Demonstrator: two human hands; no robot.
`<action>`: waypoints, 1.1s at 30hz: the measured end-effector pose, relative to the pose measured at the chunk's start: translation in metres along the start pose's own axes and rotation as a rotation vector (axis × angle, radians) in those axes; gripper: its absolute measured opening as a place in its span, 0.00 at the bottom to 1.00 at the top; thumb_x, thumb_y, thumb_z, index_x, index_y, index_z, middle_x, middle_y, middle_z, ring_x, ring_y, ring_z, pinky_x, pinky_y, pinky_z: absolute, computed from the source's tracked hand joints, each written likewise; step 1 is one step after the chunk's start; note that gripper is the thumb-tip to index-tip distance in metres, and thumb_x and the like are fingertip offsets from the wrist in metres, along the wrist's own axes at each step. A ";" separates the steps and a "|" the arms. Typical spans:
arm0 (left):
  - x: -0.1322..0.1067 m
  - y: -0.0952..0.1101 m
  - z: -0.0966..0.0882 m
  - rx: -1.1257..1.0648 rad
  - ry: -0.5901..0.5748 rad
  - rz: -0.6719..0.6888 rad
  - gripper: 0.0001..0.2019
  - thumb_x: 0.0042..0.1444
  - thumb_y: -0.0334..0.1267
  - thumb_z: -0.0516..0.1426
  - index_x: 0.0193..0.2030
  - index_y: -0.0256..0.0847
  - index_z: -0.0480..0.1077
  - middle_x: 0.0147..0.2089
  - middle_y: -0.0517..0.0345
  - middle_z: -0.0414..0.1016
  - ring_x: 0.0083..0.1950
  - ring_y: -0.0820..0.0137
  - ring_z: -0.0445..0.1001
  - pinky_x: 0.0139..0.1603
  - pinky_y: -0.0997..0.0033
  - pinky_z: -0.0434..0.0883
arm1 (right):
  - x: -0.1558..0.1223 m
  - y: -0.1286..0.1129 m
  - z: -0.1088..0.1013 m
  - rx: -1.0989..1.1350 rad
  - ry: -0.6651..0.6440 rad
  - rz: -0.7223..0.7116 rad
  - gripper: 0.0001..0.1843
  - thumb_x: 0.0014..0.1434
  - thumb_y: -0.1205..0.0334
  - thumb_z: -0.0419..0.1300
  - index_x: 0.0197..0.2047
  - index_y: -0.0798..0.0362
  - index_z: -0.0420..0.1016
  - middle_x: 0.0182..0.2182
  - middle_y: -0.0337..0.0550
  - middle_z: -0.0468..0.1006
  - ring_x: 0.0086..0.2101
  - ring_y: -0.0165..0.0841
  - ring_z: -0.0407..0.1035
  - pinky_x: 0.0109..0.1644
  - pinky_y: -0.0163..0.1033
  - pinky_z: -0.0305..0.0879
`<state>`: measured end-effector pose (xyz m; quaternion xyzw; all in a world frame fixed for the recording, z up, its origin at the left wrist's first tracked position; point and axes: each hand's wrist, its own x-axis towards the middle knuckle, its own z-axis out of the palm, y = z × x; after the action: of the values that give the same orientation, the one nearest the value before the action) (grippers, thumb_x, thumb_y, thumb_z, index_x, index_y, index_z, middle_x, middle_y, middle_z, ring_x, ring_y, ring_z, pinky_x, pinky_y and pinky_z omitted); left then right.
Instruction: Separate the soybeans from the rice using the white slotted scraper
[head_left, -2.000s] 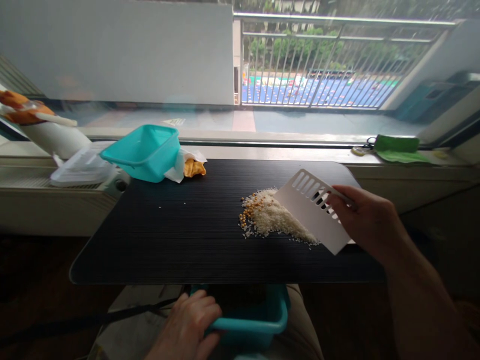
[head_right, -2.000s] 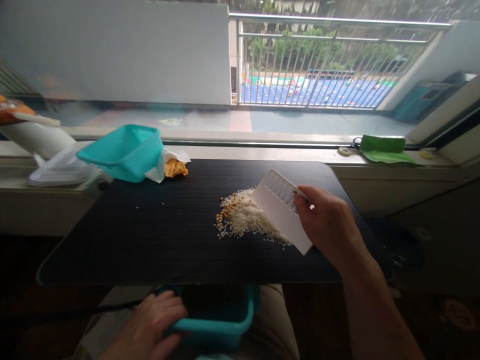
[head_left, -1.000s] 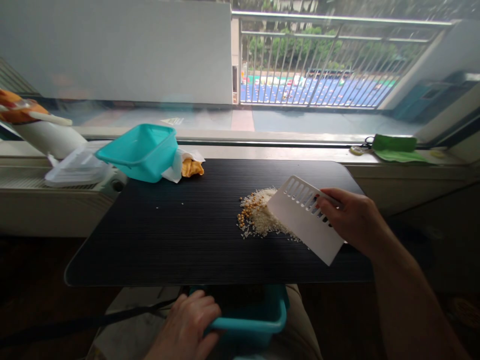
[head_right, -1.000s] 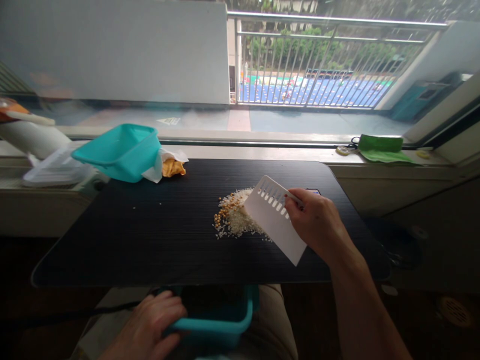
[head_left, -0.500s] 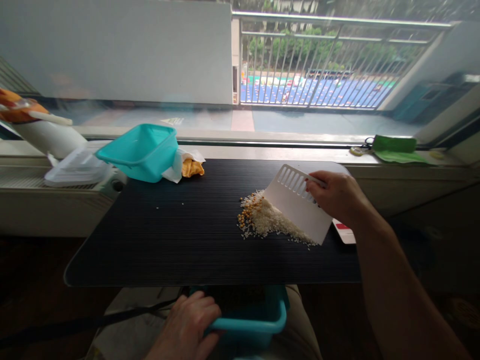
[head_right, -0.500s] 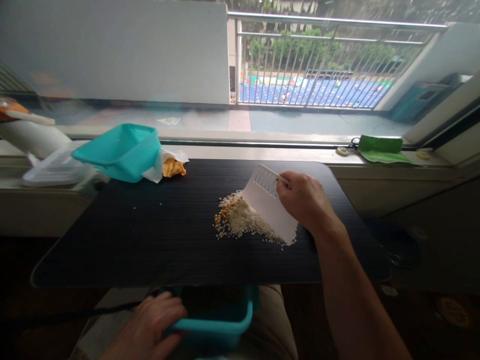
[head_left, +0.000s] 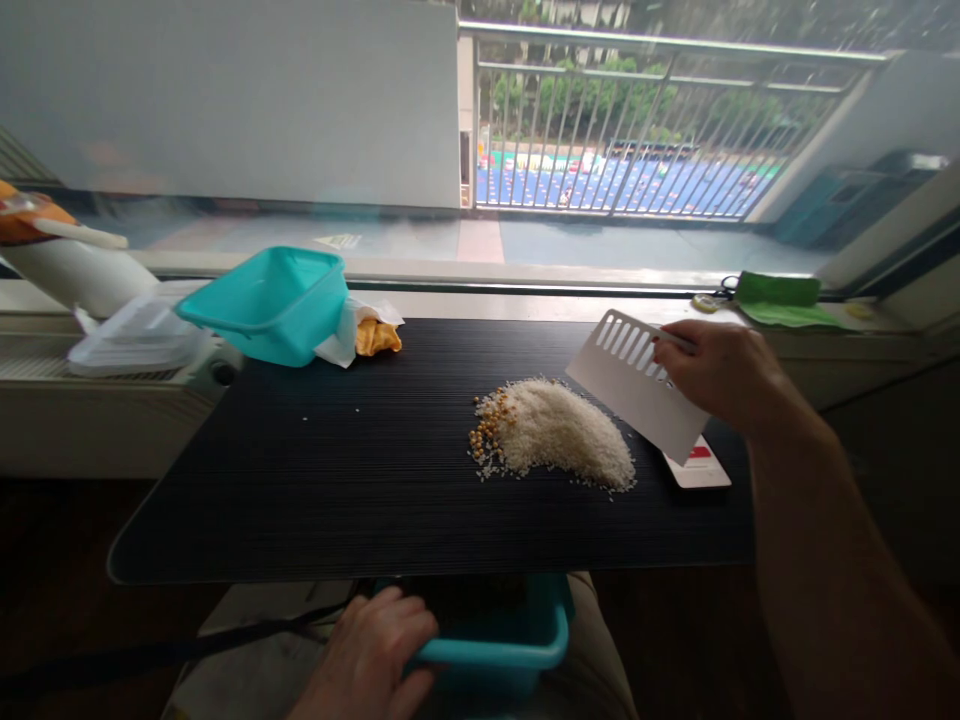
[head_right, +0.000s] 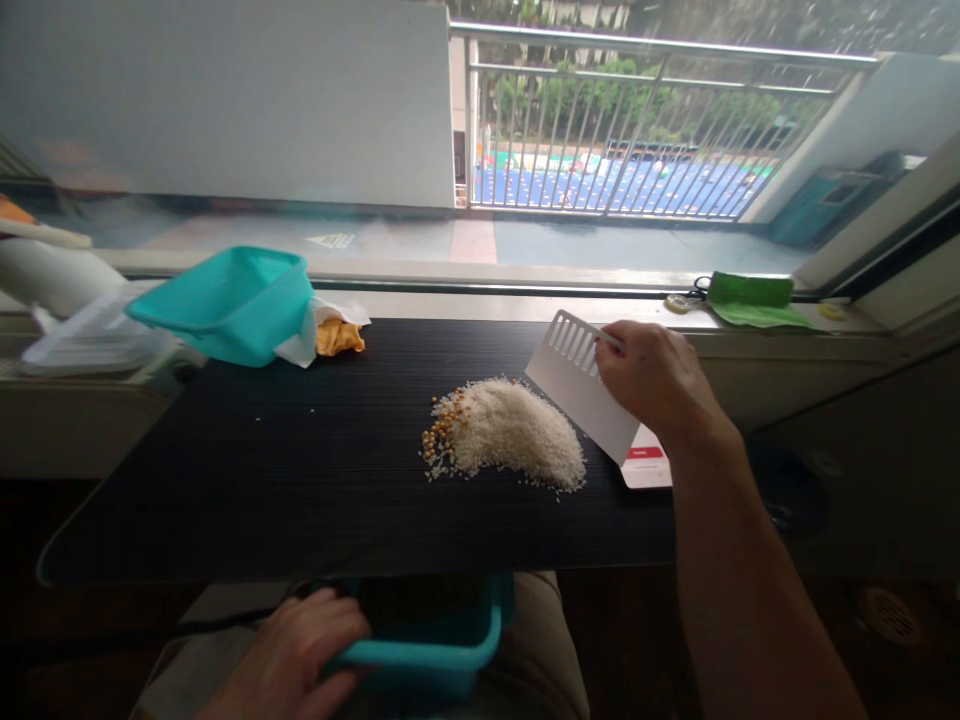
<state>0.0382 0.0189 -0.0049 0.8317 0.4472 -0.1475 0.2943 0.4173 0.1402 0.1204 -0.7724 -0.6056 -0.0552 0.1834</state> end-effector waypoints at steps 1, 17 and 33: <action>0.000 -0.001 0.001 -0.001 0.000 0.000 0.10 0.53 0.25 0.57 0.39 0.41 0.75 0.43 0.53 0.81 0.46 0.58 0.74 0.45 0.60 0.63 | 0.002 0.002 0.001 -0.008 -0.015 0.003 0.14 0.57 0.58 0.56 0.35 0.52 0.83 0.24 0.48 0.77 0.25 0.39 0.67 0.30 0.43 0.57; -0.001 -0.001 0.000 -0.015 0.025 0.009 0.10 0.51 0.24 0.57 0.37 0.42 0.75 0.41 0.57 0.81 0.45 0.61 0.75 0.43 0.63 0.63 | 0.012 -0.016 0.014 0.044 -0.106 -0.076 0.14 0.60 0.58 0.54 0.33 0.51 0.81 0.25 0.48 0.78 0.26 0.37 0.68 0.30 0.42 0.57; -0.001 0.000 -0.003 -0.062 -0.026 -0.033 0.11 0.53 0.25 0.57 0.40 0.40 0.76 0.44 0.54 0.81 0.48 0.57 0.74 0.48 0.59 0.64 | 0.017 -0.047 0.012 0.069 -0.176 -0.110 0.15 0.60 0.59 0.53 0.33 0.53 0.80 0.25 0.51 0.78 0.26 0.38 0.68 0.31 0.44 0.58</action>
<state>0.0381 0.0203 -0.0019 0.8126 0.4613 -0.1494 0.3233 0.3755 0.1695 0.1248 -0.7330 -0.6625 0.0238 0.1525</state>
